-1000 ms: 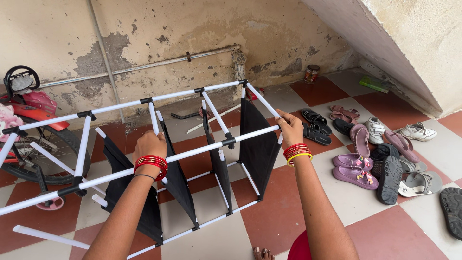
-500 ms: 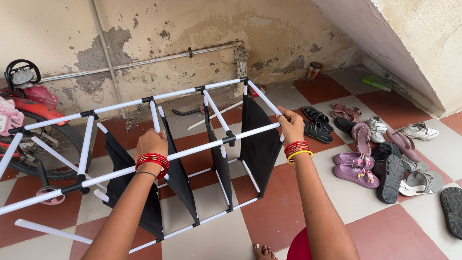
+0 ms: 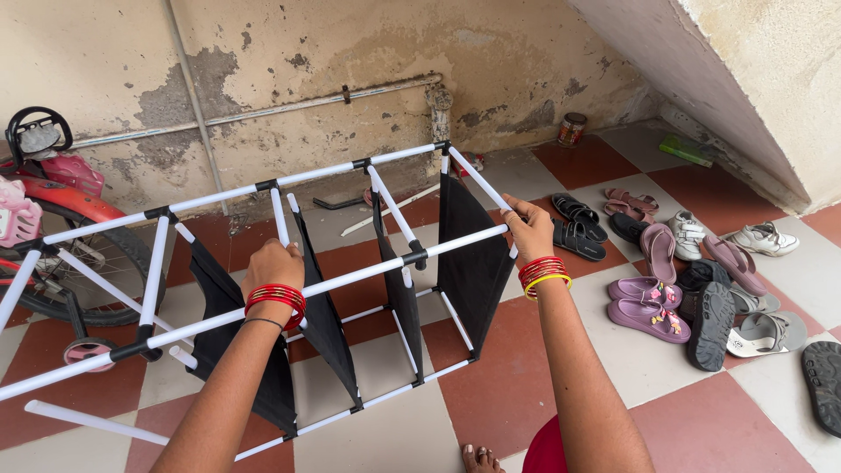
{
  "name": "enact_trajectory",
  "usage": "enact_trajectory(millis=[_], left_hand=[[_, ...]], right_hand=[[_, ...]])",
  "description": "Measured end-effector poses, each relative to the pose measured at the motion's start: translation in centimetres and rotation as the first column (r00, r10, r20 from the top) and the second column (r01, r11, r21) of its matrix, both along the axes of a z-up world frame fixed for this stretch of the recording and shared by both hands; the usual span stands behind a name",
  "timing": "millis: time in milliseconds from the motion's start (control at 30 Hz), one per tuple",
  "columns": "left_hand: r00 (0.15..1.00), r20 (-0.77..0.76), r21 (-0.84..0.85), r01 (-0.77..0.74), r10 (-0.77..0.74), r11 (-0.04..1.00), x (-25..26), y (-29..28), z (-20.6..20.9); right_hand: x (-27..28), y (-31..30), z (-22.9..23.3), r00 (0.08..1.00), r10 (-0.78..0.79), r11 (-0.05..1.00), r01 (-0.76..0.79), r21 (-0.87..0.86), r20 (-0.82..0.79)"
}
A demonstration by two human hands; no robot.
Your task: The person assembles a shoe rack by connecting plastic pipes and joints to attach the side frame and secure the fabric shelves by hand.
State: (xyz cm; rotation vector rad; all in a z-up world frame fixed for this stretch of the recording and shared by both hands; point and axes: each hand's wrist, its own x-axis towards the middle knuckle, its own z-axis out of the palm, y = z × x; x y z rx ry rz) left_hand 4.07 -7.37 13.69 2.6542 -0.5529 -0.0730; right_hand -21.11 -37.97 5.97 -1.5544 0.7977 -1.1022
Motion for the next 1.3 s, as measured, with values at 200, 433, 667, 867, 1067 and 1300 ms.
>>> enact_trajectory(millis=[200, 433, 667, 867, 1067, 1300], left_hand=[[1.0, -0.016, 0.017, 0.0, 0.001, 1.0, -0.2, 0.0, -0.7], [1.0, 0.011, 0.028, 0.001, -0.001, 1.0, -0.1, 0.0, -1.9], [0.999, -0.052, 0.024, -0.002, 0.003, 1.0, 0.1, -0.1, -2.8], [0.998, -0.062, -0.002, -0.021, 0.02, 1.0, 0.5, -0.1, -4.0], [0.997, -0.077, -0.01, -0.033, 0.032, 0.999, -0.1, 0.0, -3.3], [0.999, -0.023, -0.016, -0.036, 0.036, 0.999, -0.4, -0.4, -3.9]], right_hand=[[-0.5, -0.3, -0.1, 0.993, -0.043, 0.997, 0.035, -0.075, -0.108], [-0.6, 0.0, -0.2, 0.978, -0.097, 0.992, 0.08, -0.097, -0.185], [-1.0, -0.2, -0.2, 0.975, -0.1, 0.984, 0.067, -0.163, -0.197], [-2.0, 0.1, 0.8, 0.99, 0.108, 0.994, -0.109, -0.008, -0.085], [-2.7, -0.3, 0.3, 0.991, 0.13, 0.99, -0.13, 0.054, 0.008], [-3.4, -2.1, -2.4, 0.969, 0.073, 0.954, 0.002, 0.299, -0.238]])
